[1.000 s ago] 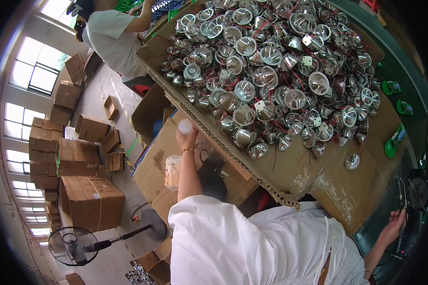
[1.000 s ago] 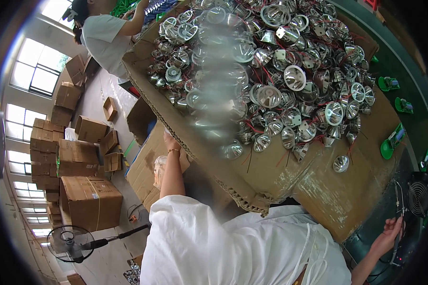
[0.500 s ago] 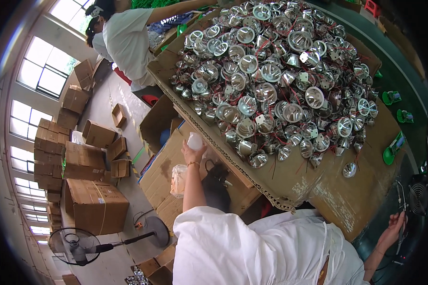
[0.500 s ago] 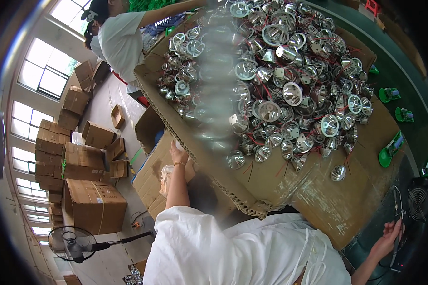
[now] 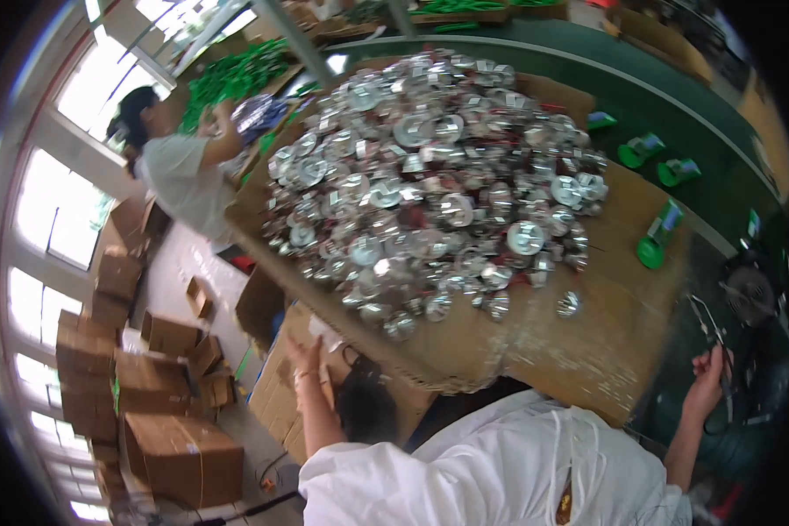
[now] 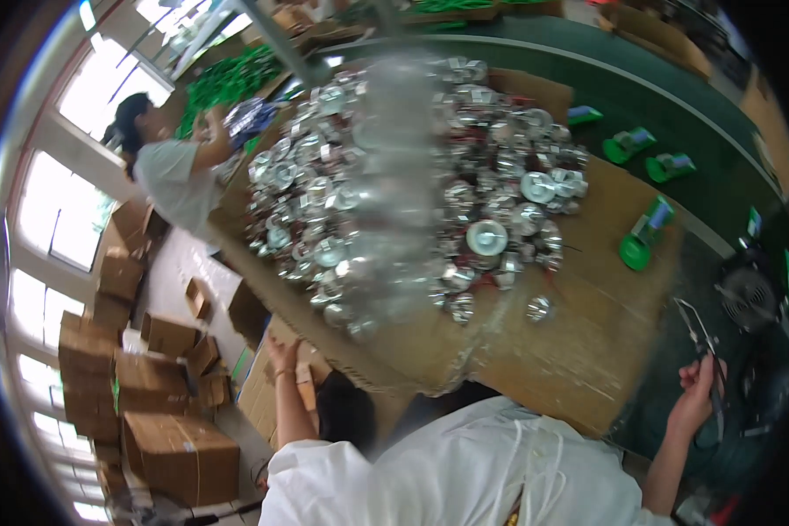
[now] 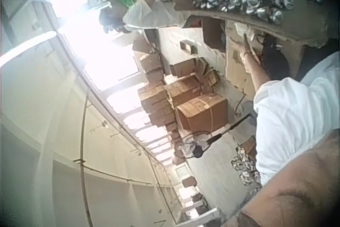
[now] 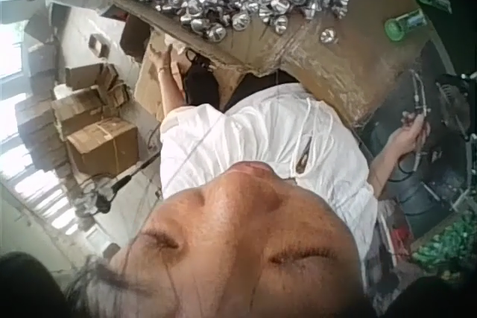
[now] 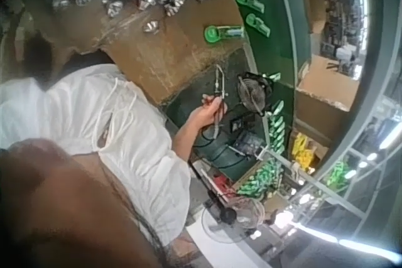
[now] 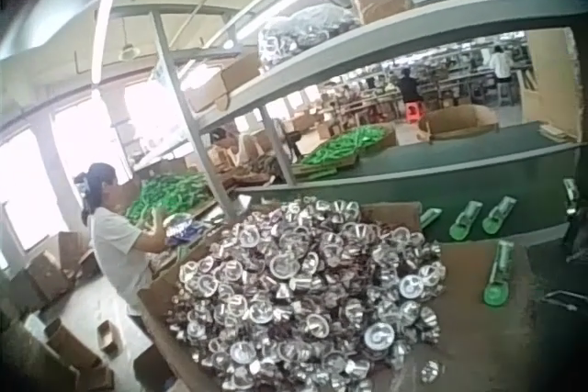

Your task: The person solders wires and light reflectors onto small circuit boards, then places the assembled circuit boards into plastic casings, using a soldering iron and wire cutters.

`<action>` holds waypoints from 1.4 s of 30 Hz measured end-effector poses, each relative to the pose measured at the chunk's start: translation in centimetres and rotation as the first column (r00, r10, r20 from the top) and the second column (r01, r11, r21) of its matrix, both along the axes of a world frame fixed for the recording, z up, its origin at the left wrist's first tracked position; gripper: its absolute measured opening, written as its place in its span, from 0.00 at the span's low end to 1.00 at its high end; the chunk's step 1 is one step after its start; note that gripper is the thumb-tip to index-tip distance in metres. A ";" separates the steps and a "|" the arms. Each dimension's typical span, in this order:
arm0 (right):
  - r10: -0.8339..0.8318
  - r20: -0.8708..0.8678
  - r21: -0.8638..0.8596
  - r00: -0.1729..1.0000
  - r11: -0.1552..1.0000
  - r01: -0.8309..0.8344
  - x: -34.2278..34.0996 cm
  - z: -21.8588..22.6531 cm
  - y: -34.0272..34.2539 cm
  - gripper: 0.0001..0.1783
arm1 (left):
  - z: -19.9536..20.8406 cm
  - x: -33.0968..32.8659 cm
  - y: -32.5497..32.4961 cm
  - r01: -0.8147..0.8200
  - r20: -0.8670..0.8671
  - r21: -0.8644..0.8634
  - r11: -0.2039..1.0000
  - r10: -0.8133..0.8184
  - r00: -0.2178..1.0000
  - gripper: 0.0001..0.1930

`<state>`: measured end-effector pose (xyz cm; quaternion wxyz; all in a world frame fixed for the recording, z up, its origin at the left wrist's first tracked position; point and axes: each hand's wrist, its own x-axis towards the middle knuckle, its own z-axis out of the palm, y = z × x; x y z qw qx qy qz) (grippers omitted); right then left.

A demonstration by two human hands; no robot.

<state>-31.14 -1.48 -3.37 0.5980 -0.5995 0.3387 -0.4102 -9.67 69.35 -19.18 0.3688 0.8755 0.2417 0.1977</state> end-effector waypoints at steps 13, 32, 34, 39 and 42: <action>0.038 0.062 0.044 0.997 0.998 -0.041 -0.2 0.5 -1.5 0.06 | 29.9 -4.1 -44.2 0.758 0.662 0.318 0.569 -0.705 0.252 0.15; 0.191 -0.063 0.056 0.979 0.981 -0.188 -0.9 -1.1 -3.7 0.10 | 20.6 -1.6 -51.9 0.773 0.100 0.549 0.319 -0.943 0.318 0.12; 0.194 -0.064 0.062 0.979 0.980 -0.190 -0.6 -1.0 -3.4 0.10 | 21.8 -0.5 -49.5 0.703 -0.015 0.583 0.408 -0.859 0.511 0.09; 0.232 -0.003 0.043 0.973 0.972 -0.232 0.9 -0.3 -1.9 0.09 | 17.9 0.1 -47.4 0.731 -0.232 0.576 0.367 -0.784 0.576 0.08; 0.235 -0.004 0.044 0.972 0.971 -0.234 1.2 0.2 -0.8 0.09 | 18.1 -0.4 -48.0 0.797 -0.206 0.471 0.379 -0.831 0.517 0.04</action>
